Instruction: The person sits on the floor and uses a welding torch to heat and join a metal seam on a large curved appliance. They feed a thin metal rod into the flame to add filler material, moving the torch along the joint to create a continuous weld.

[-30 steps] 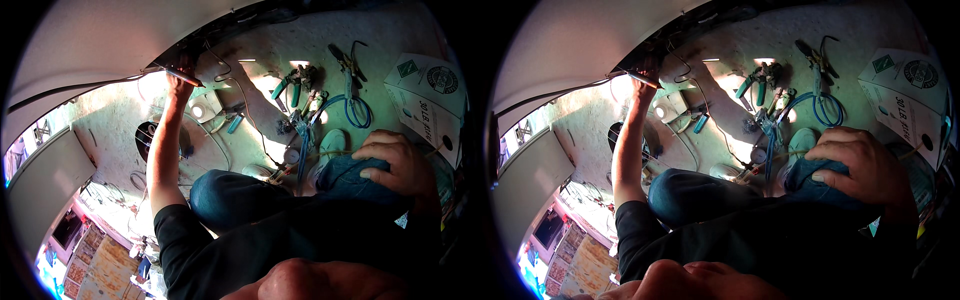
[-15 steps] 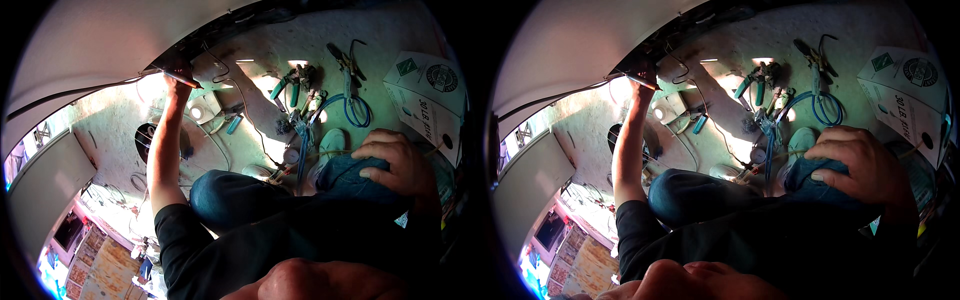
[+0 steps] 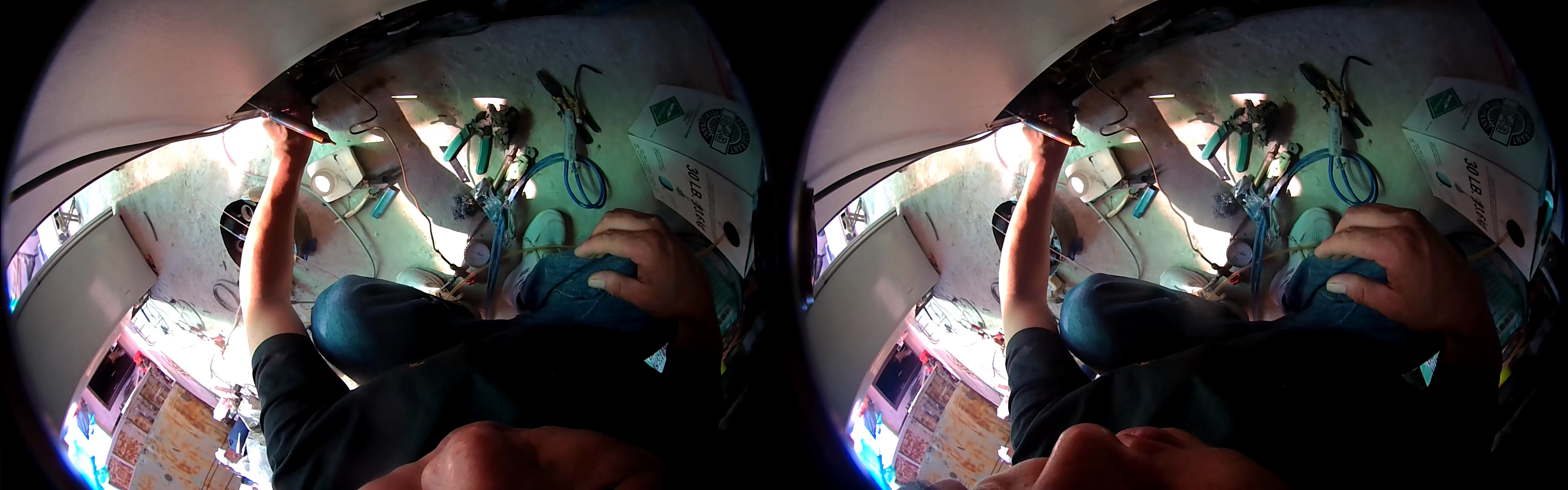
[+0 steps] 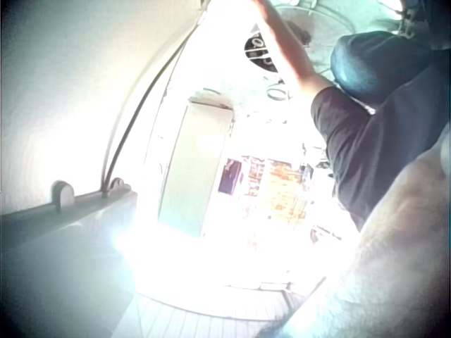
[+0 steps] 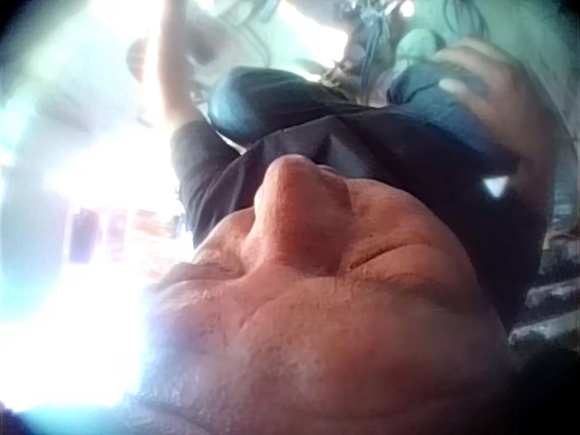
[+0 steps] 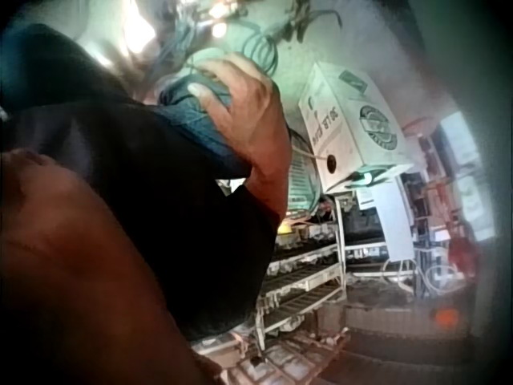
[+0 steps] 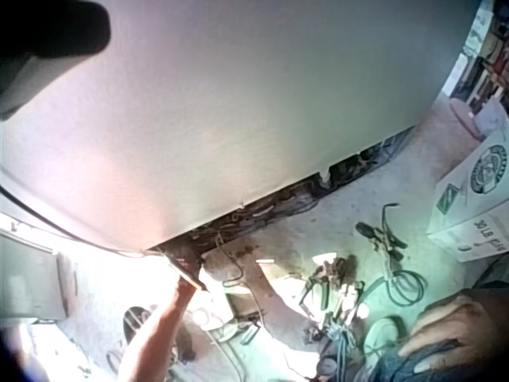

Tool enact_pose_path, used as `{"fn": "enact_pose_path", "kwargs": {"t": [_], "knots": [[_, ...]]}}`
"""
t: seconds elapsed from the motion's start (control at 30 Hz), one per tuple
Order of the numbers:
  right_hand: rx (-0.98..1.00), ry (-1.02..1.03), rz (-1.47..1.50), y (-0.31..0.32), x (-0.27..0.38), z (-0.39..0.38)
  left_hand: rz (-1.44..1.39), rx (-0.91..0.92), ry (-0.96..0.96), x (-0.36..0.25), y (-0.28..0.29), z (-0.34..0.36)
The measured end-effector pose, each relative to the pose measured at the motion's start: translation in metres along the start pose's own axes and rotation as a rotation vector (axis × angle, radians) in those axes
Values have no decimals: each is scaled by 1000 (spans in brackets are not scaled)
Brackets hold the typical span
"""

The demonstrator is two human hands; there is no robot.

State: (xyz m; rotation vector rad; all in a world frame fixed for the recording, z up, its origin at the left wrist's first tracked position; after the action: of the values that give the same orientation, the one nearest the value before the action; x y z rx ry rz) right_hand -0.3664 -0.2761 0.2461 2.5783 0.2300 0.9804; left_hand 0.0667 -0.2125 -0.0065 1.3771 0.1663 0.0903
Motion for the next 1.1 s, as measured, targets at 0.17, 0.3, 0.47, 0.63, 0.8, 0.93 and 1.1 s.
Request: {"fn": "enact_pose_path", "kwargs": {"t": [0.17,0.3,0.47,0.63,0.8,0.93,1.1], "knots": [[12,27,-18,1,7,3,-75,-104,88,44,-25,-16],[5,-8,-13,0,-1,1,175,-42,-83,2,-14,0],[19,0,-20,0,3,2,147,-64,-99,6,-5,1],[20,4,-26,0,4,2,-79,-253,-55,5,6,4],[26,12,-14,-1,2,0,-20,-228,-87,3,4,5],[29,13,-19,-1,3,-2,-35,-259,-116,-5,10,7],[23,8,-35,-2,3,-3,85,-133,-83,6,-12,4]]}}
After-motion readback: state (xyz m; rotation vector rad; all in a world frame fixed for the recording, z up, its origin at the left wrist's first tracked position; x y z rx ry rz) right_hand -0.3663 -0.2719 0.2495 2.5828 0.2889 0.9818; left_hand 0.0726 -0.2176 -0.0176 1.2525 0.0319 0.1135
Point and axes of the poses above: each hand's wrist, its own z-axis towards the middle knuckle, its own y-axis out of the back of the hand, x = y × z, the point moved 7 cm from there along z, towards the middle knuckle, and after that the axes turned 12 degrees about -y, right-handed, at the moved point
